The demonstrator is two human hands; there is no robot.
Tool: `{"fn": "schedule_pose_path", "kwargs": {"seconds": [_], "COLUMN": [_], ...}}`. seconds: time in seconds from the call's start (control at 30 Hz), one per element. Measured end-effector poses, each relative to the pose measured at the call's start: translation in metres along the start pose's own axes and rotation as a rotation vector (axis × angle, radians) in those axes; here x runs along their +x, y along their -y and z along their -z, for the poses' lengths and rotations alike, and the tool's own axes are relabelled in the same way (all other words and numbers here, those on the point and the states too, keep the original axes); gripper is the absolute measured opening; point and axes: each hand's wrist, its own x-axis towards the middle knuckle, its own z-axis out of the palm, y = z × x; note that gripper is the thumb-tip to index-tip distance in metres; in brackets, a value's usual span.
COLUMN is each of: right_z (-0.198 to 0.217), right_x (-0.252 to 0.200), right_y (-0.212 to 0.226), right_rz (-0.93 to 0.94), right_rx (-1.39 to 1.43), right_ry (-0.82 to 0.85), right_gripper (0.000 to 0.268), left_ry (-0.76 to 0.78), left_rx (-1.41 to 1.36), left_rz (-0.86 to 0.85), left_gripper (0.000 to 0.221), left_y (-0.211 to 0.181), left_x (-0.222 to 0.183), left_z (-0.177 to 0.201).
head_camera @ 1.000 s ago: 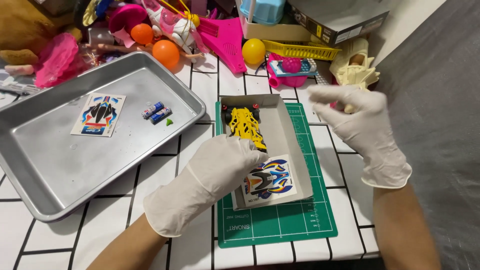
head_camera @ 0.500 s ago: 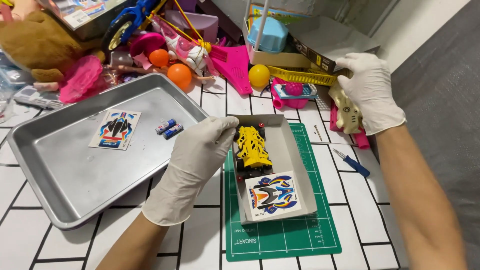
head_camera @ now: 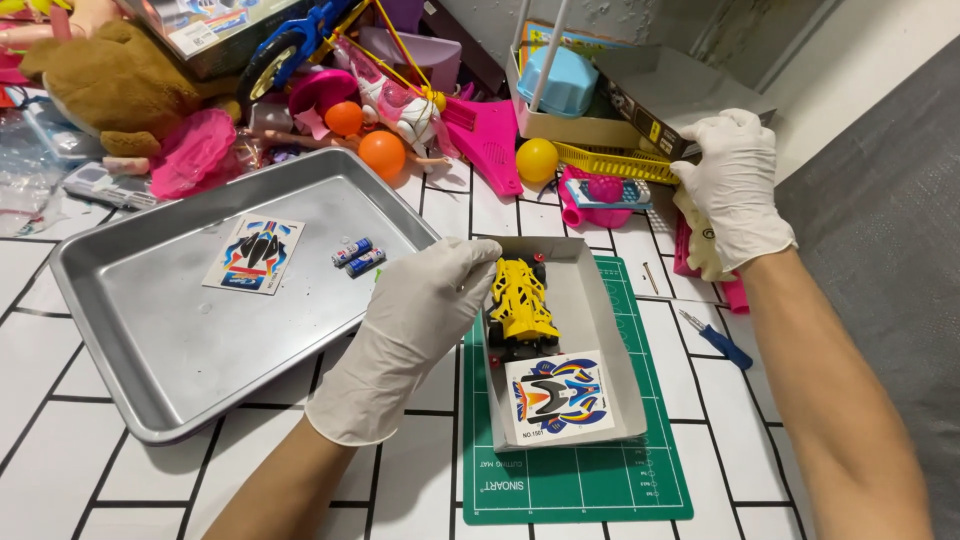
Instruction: Assembling a toy car using a screwdriver and then placing it into its original packaging box.
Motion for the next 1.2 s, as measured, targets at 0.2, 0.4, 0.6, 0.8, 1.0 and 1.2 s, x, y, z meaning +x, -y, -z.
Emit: {"fn": "schedule_pose_path", "kwargs": {"seconds": [0.2, 0.4, 0.6, 0.8, 1.0, 1.2], "right_z": [0.033, 0.091, 0.219, 0.221, 0.274, 0.227], "right_x": [0.004, 0.005, -0.04, -0.1, -0.073, -0.107], "right_y": [0.002, 0.007, 0.064, 0.069, 0.133, 0.114], "right_rz": [-0.018, -0.09, -0.316, -0.446, -0.707, -0.695], "right_rx": [0.245, 0.574, 0.891, 1.978, 1.965, 2.042], "right_ry": [-0.114, -0.144, 0.003, 0.01, 0.326, 0.396], "right_gripper": [0.04, 0.03, 0.028, 0.033, 0.095, 0.083], "left_ry": [0.014, -0.048, 0.102, 0.109, 0.176, 0.009], "left_rx": [0.064, -0.028, -0.366, -0.693, -0.873, -1.074], "left_rz": [-0.122, -0.117, 0.081, 0.336, 0.658, 0.378], "left_gripper": [0.01, 0.02, 0.046, 0.083, 0.084, 0.066], "left_y": [-0.008, 0.0, -0.024, -0.035, -0.073, -0.053], "left_x": [0.002, 0.004, 0.006, 0.008, 0.015, 0.012], "left_z": [0.007, 0.007, 0.014, 0.013, 0.042, 0.018]}}
